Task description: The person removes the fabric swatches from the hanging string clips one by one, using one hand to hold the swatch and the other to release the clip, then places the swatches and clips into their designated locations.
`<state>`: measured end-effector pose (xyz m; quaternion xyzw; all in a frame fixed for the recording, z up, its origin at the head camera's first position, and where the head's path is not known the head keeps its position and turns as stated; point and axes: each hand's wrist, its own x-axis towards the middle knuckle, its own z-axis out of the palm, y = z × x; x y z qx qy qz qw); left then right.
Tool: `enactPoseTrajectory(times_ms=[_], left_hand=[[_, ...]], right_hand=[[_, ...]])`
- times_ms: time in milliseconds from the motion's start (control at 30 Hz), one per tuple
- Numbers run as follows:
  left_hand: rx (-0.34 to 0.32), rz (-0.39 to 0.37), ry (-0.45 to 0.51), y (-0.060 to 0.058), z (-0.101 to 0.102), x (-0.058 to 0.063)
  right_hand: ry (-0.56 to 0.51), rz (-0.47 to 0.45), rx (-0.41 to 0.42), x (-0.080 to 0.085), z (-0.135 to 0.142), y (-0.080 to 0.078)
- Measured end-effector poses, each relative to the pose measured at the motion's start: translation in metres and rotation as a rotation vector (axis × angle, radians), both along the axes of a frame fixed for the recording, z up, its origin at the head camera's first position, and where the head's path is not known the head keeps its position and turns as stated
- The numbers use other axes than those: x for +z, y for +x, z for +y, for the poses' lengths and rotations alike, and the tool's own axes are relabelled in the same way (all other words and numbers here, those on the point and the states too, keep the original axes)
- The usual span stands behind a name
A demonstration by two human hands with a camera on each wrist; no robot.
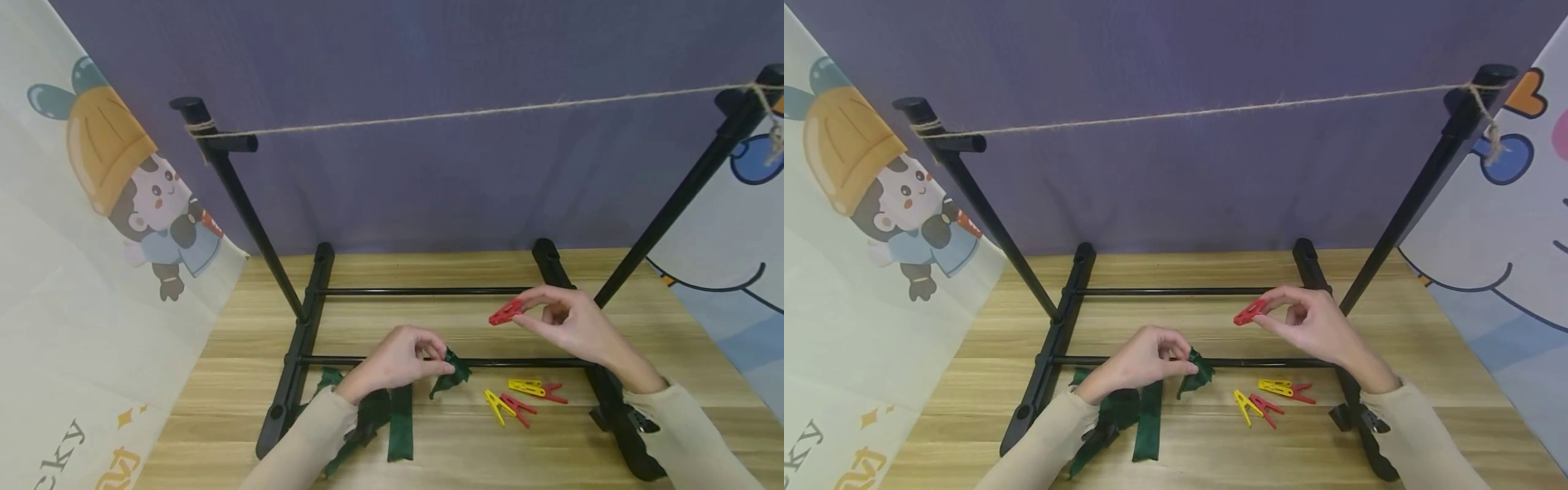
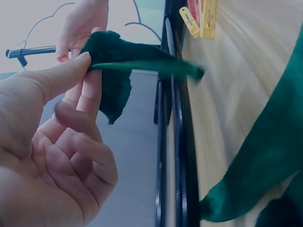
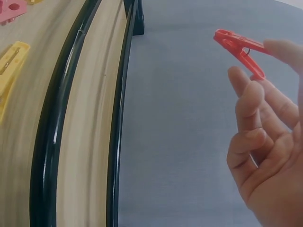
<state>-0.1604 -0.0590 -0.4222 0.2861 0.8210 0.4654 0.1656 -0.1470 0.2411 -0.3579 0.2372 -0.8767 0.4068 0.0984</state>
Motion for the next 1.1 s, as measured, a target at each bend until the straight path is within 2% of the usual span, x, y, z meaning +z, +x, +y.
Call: enactPoseTrajectory(times_ms=[133,300,567,733,967,1100], left_hand=[[0.004,-0.030,0.009,0.001,-0.002,-0.006],[0.020,-0.014,-0.005,0.003,-0.004,-0.012],[0.035,-0.063,0.019,0.008,-0.006,-0.018],[0.013,-0.109,0.031,0.011,-0.008,-0.019],[-0.043,-0.154,0.042,0.014,-0.014,-0.021],[-0.043,-0.179,0.033,0.014,-0.018,-0.021]], right_hand=[[0.008,-0.016,-0.004,-0.001,-0.001,0.001],[0.017,-0.031,-0.003,-0.004,-0.001,-0.001],[0.046,-0.037,0.011,-0.035,0.013,-0.014],[0.052,-0.040,0.021,-0.043,0.019,-0.017],[0.047,-0.051,0.032,-0.044,0.019,-0.017],[0.063,-0.063,0.024,-0.045,0.019,-0.016]])
